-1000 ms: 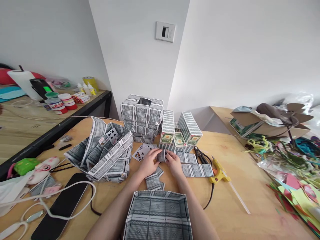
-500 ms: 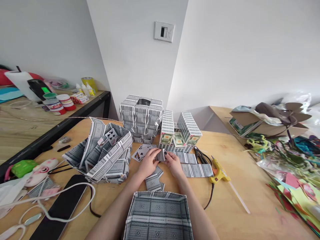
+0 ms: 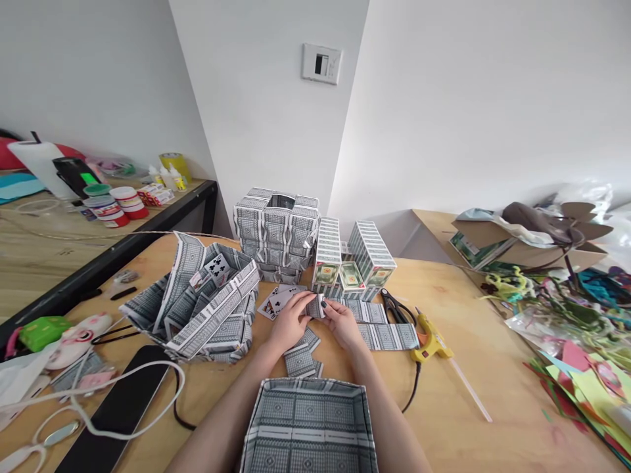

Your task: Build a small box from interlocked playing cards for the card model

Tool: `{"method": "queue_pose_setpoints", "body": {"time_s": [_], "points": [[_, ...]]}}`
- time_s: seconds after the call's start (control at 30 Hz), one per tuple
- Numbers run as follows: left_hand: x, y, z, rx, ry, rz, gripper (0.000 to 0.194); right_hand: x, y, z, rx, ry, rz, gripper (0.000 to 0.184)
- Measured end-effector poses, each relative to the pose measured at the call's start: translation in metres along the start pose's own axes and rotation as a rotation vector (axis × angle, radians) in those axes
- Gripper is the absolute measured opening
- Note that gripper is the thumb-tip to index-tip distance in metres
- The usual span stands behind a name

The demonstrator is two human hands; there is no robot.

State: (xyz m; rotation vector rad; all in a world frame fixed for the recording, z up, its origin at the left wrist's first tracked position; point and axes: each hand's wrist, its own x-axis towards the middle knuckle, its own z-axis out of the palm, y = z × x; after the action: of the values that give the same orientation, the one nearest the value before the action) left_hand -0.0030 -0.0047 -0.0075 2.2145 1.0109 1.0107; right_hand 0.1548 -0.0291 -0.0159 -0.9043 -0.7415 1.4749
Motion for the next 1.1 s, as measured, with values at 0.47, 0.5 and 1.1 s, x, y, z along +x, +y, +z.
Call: {"method": "queue_pose_setpoints", "body": {"time_s": [0.47, 0.5, 1.1], "points": [[-0.001, 0.001, 0.001, 0.015, -0.012, 0.006, 0.057, 0.001, 0.007, 0.0, -0.328, 0.154, -0.144, 0.031], [-0.001, 0.001, 0.001, 0.017, -0.015, 0.001, 0.056, 0.001, 0.007, -0.001, -0.373, 0.169, -0.16, 0.031], [0.0, -0.006, 0.003, 0.111, 0.022, -0.007, 0.06, 0.0, 0.016, 0.0, -0.44, 0.015, -0.154, 0.033]]}}
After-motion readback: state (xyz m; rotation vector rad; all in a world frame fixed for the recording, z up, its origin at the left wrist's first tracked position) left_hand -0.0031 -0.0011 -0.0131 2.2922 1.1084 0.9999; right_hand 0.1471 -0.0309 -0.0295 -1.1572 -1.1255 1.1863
